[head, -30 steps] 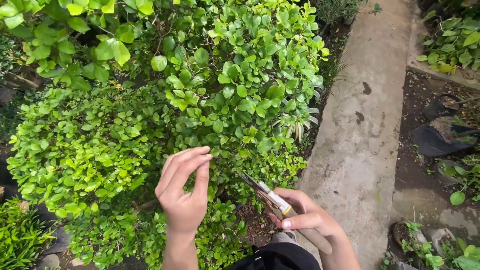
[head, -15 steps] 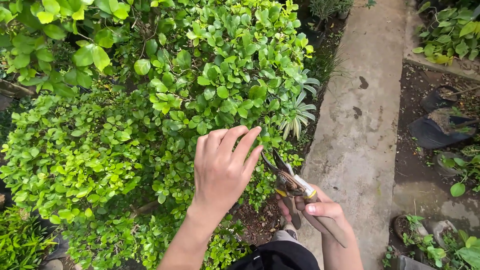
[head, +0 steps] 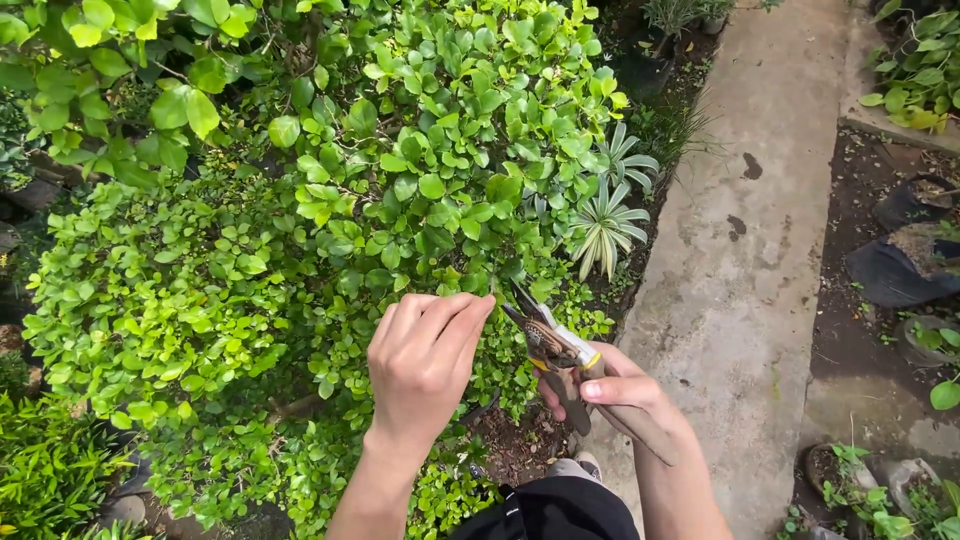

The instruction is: The person is walking through an outdoor nursery and using pruning shears to trim branches and leaves from several different potted plants.

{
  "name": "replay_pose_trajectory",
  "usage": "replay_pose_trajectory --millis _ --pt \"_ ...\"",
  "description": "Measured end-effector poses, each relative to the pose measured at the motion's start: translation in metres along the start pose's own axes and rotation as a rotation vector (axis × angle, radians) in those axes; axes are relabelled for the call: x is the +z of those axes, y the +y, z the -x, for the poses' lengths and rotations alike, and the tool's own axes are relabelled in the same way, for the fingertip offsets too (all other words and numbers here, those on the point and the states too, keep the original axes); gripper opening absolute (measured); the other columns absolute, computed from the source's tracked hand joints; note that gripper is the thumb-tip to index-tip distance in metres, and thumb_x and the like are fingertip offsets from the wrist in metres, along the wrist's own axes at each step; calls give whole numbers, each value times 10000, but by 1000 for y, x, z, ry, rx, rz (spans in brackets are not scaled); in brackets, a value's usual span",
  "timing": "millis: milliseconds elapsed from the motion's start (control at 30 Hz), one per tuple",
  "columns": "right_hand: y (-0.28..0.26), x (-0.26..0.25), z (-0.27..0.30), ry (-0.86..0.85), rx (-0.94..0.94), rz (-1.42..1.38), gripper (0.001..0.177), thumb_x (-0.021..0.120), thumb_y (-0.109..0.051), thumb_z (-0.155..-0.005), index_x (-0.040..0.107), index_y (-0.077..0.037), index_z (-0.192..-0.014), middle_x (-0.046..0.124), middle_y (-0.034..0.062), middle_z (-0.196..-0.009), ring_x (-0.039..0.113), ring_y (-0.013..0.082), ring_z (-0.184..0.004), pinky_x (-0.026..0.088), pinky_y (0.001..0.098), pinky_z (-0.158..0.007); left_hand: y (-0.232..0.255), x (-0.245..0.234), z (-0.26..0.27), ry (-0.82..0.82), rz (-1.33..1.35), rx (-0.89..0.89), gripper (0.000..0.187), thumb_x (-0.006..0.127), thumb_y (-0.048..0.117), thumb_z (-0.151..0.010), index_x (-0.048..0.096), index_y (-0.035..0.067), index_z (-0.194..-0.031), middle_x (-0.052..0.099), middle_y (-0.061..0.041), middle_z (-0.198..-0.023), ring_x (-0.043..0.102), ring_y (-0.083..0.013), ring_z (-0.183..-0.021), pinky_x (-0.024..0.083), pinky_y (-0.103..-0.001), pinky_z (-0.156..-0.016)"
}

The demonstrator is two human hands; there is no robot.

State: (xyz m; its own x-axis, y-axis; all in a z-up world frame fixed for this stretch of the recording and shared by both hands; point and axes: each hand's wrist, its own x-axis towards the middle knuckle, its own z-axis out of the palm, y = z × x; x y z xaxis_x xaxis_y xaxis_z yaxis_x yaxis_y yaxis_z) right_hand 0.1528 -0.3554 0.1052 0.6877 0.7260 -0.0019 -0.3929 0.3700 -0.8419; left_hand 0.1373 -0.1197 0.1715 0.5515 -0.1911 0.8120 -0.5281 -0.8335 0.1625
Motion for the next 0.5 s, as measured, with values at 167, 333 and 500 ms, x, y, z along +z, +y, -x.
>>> replay_pose_trajectory --millis 167,333,500 --pt "-2 -5 -8 -36 -24 38 609 770 -303 -789 560 83 -1210 612 168 -815 595 240 -718 487 346 -623 1 6 7 26 -8 -6 140 842 28 -860 774 60 -978 753 -53 -896 606 -188 -738 467 -300 -617" --pt "-3 -2 -14 41 -5 37 540 802 -249 -757 597 83 -1131 608 142 -812 597 201 -719 502 302 -603 1 9 9 23 13 -21 133 829 20 -864 774 59 -978 756 -55 -901 610 -198 -746 465 -307 -616" --pt "-12 2 -18 13 4 164 496 800 -350 -791 621 11 -1080 587 91 -725 542 159 -609 430 259 -561 1 9 8 32 38 -26 113 832 21 -859 775 42 -954 762 -66 -897 621 -205 -747 479 -313 -630"
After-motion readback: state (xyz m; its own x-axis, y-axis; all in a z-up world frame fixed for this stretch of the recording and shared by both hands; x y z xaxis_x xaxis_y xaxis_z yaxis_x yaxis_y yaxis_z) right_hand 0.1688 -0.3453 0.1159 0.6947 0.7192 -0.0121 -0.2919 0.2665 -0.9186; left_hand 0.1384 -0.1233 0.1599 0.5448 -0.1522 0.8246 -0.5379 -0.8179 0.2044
